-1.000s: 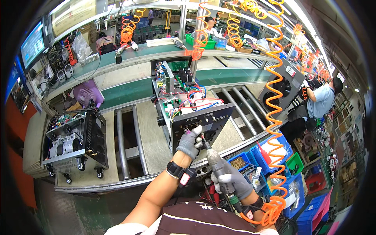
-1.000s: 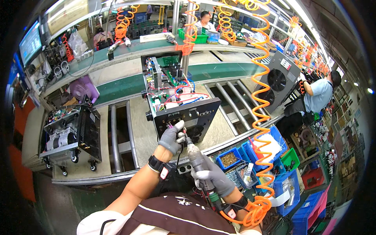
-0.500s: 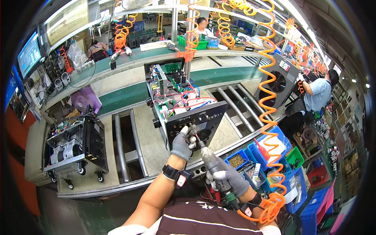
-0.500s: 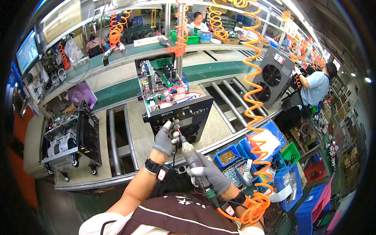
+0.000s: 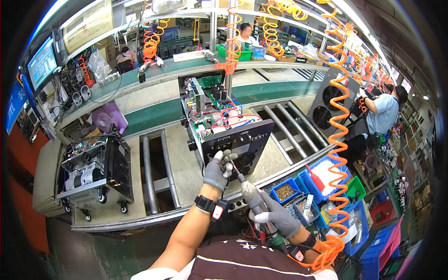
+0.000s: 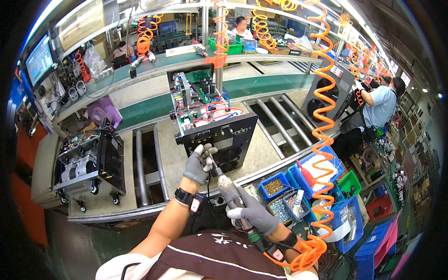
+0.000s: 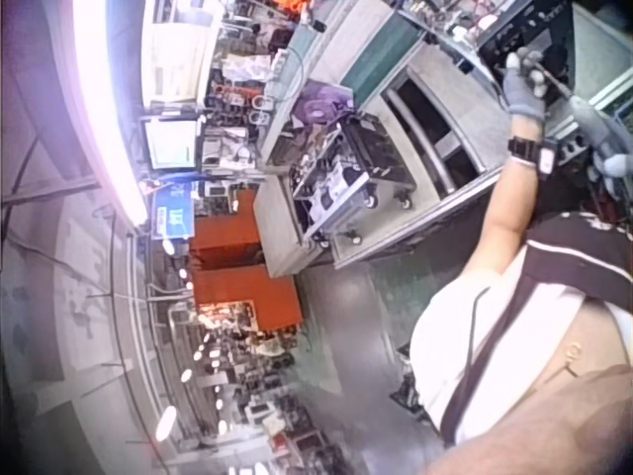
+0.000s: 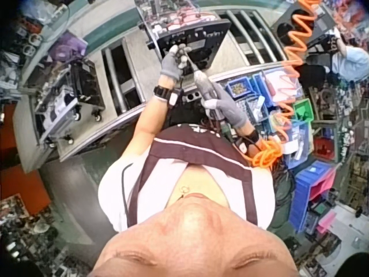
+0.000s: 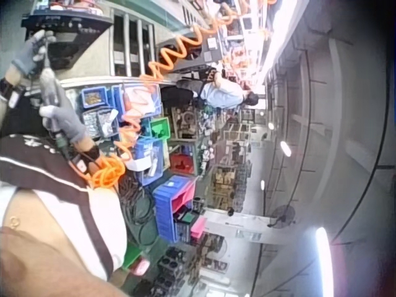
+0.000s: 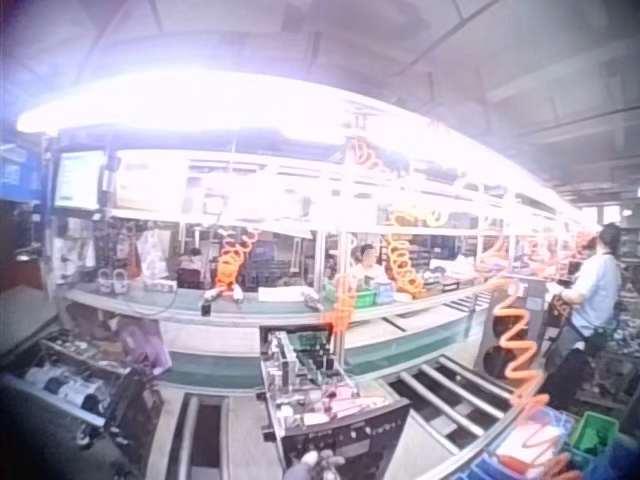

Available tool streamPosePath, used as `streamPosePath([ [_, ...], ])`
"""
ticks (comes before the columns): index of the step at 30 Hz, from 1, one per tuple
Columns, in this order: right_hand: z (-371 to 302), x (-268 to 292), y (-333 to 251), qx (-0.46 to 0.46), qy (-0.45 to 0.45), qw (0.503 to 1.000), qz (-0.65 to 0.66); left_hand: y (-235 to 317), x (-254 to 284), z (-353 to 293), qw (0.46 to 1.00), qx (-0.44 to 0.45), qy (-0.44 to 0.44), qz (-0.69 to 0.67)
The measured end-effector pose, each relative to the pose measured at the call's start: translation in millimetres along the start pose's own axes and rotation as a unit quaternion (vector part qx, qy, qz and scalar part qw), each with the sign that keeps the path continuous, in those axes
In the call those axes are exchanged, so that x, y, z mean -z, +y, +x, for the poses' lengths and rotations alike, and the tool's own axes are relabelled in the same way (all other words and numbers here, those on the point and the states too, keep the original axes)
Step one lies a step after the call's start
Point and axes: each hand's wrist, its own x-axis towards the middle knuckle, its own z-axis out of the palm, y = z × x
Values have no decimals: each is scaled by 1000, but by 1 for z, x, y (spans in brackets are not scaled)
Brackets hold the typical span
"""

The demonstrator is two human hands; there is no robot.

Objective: Assembling and testing electrical components within an inverter housing on a factory production line.

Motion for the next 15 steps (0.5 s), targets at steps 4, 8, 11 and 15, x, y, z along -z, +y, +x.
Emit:
streamPosePath([
  [4,22,0,0,19,12,1000,14,4,-6,-6,998,16,-54,-20],
  [8,29,3,1,23,-17,999,17,8,-11,-6,999,13,-40,20],
  [11,30,2,3,5,1,999,42,9,-12,-3,999,14,-32,41],
  [15,32,-2,5,16,-8,996,86,11,-12,1,998,39,-6,43],
])
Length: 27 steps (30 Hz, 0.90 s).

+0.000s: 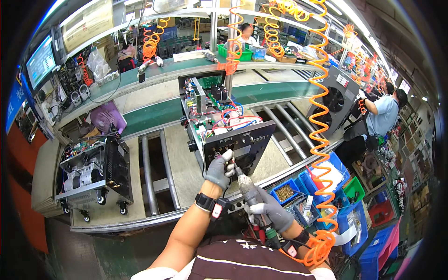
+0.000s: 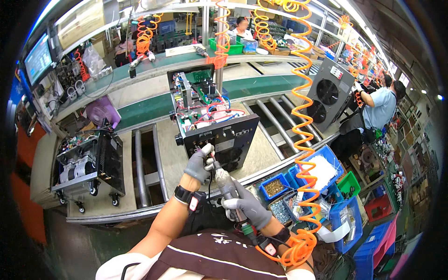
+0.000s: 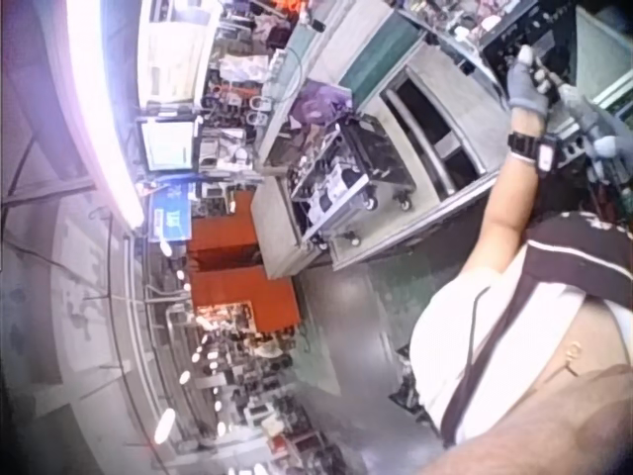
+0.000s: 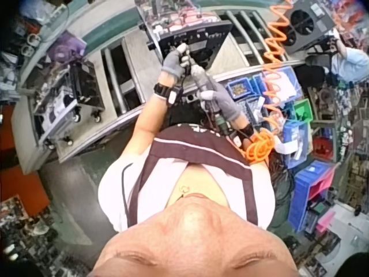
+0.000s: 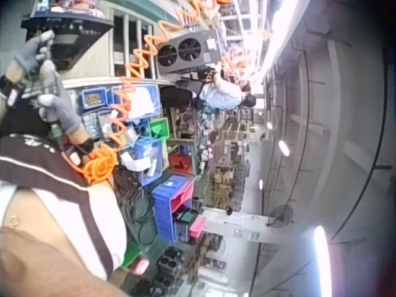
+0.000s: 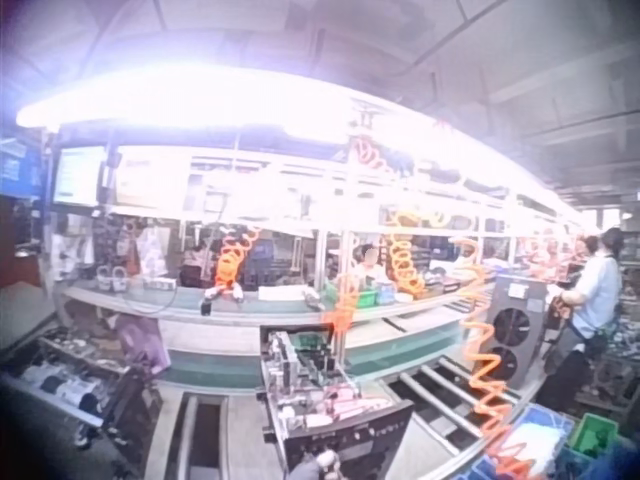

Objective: Assembling and testing electrical components within an inverter housing on a factory production line.

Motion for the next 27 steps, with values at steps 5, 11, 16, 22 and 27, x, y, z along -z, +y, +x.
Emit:
streamPosePath([
  [5,-1,-4,0,-11,15,999,-36,1,2,-5,999,23,-22,2],
  [11,-12,-7,-4,-12,16,999,-29,3,1,-6,996,50,-37,-68],
  [16,-29,-12,-2,-28,9,998,-46,-1,8,-1,1000,13,-4,14],
  [22,-30,-15,-3,-25,30,995,-90,-2,19,-8,999,12,-34,-22],
  [27,-11,-15,-2,0,5,997,-80,4,14,-20,988,12,-113,-106],
])
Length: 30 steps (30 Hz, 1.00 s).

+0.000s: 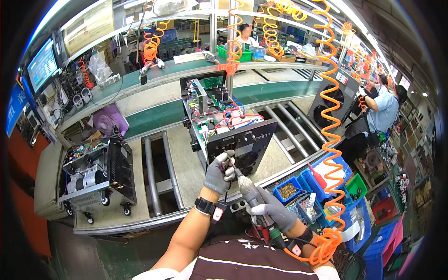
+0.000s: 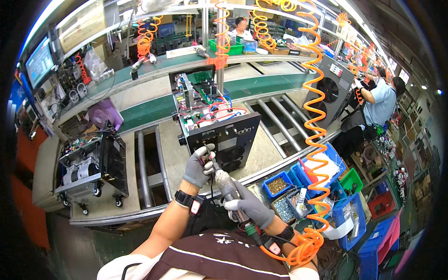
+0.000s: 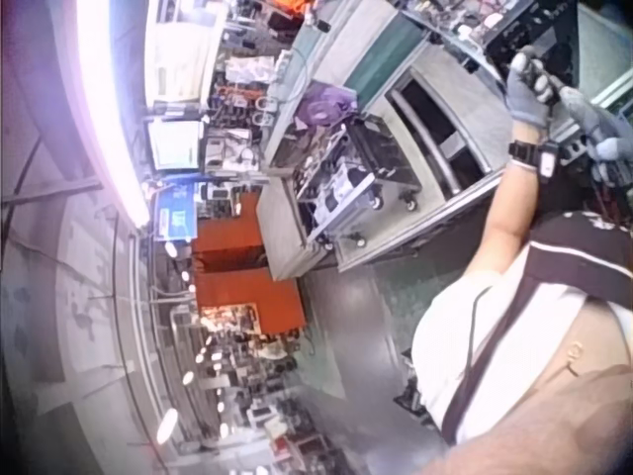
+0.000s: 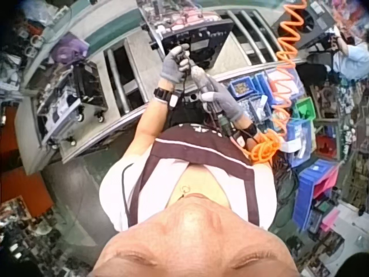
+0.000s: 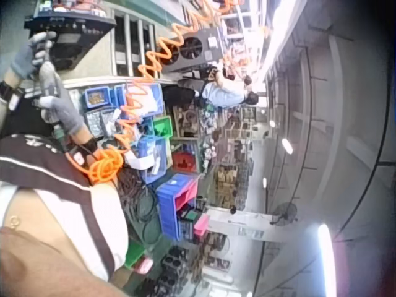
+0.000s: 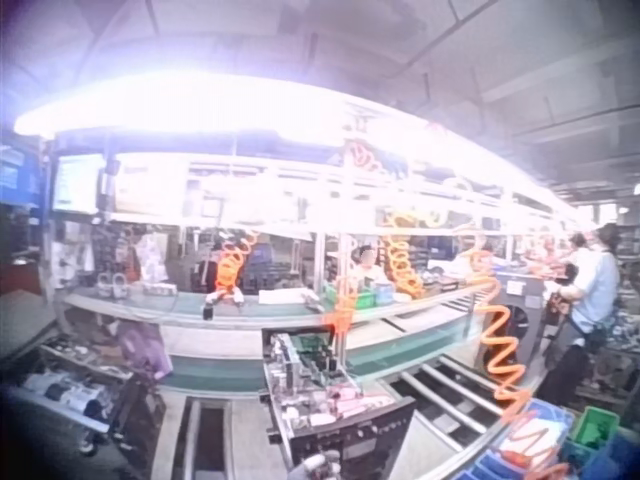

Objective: Assembling and testing electrical components within an inverter housing on a factory production line.

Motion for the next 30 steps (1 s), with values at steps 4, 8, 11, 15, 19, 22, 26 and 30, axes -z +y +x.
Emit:
streamPosePath([
  [4,9,1,6,11,-4,1000,10,6,-2,-2,995,-9,33,89],
  [8,12,1,11,35,10,999,8,8,-1,1,993,8,41,113],
  [11,11,1,11,7,23,1000,11,9,-1,6,991,26,57,115],
  [15,14,0,10,9,-8,999,40,12,0,7,984,33,77,160],
  [19,15,1,14,27,15,999,13,13,8,4,997,29,39,53],
  [22,13,3,17,-9,17,999,49,8,17,-1,1000,3,6,-12],
  [26,12,3,16,19,8,999,43,1,25,1,999,-31,31,31],
  [30,-5,2,8,-3,-16,998,67,-1,26,3,986,-65,83,127],
])
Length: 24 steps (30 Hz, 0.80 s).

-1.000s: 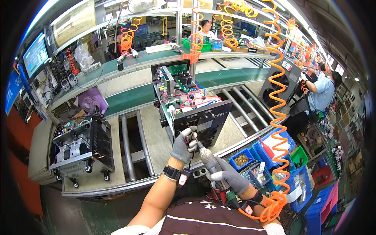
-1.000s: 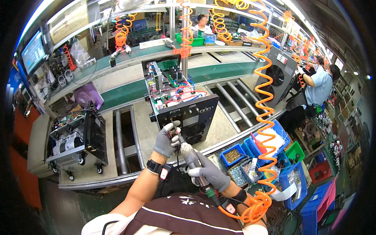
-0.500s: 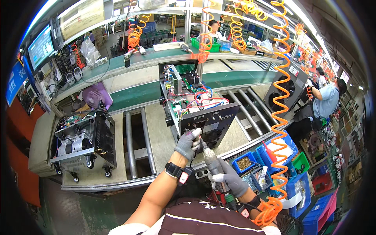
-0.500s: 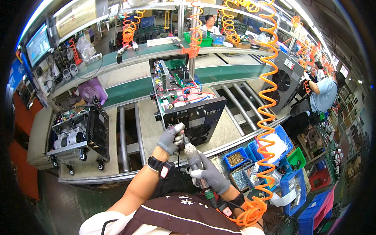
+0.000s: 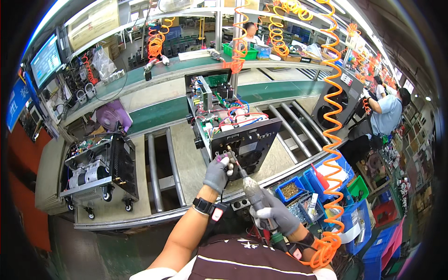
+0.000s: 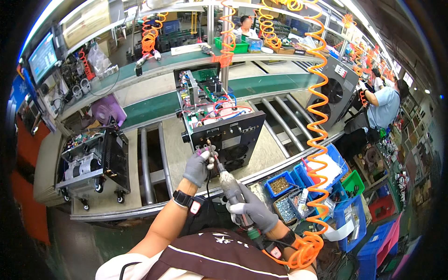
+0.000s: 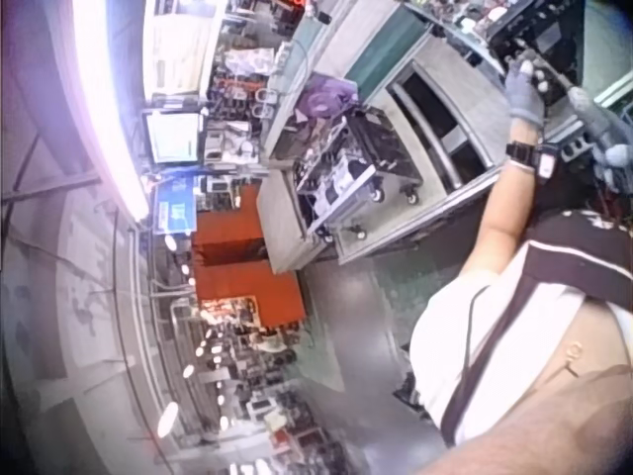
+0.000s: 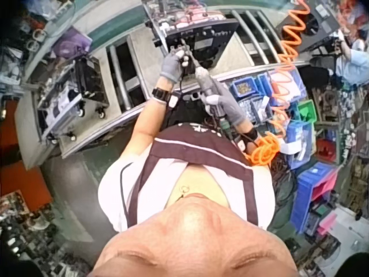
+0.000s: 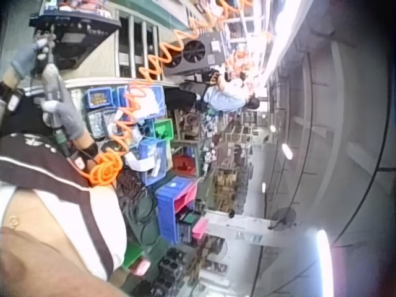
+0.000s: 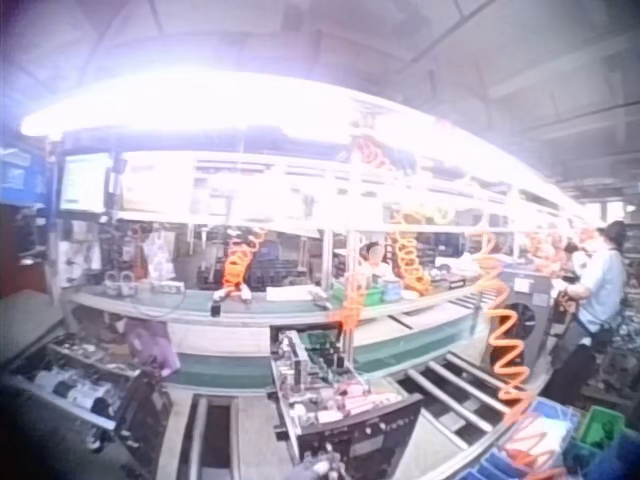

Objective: Assembling and testing electrical components within an inverter housing on a factory production line.

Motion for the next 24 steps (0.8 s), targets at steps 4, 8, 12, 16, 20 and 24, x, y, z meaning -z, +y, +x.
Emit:
streamPosePath([
  [4,-17,-3,-3,-26,-13,1000,4,-2,-5,0,996,-45,10,76],
  [8,-20,-3,-4,-21,4,1000,-13,-4,-11,-1,992,-51,10,116],
  [12,-22,1,-6,-26,7,999,-20,-2,-15,-2,978,-73,-5,193],
  [16,-22,5,-8,-25,-14,999,-19,-2,-22,-1,966,-78,5,245],
  [20,-22,7,-6,-18,-13,1000,16,-4,-27,1,979,-64,10,192],
  [24,-23,9,-4,-8,-2,1000,12,-5,-24,3,984,-52,10,170],
])
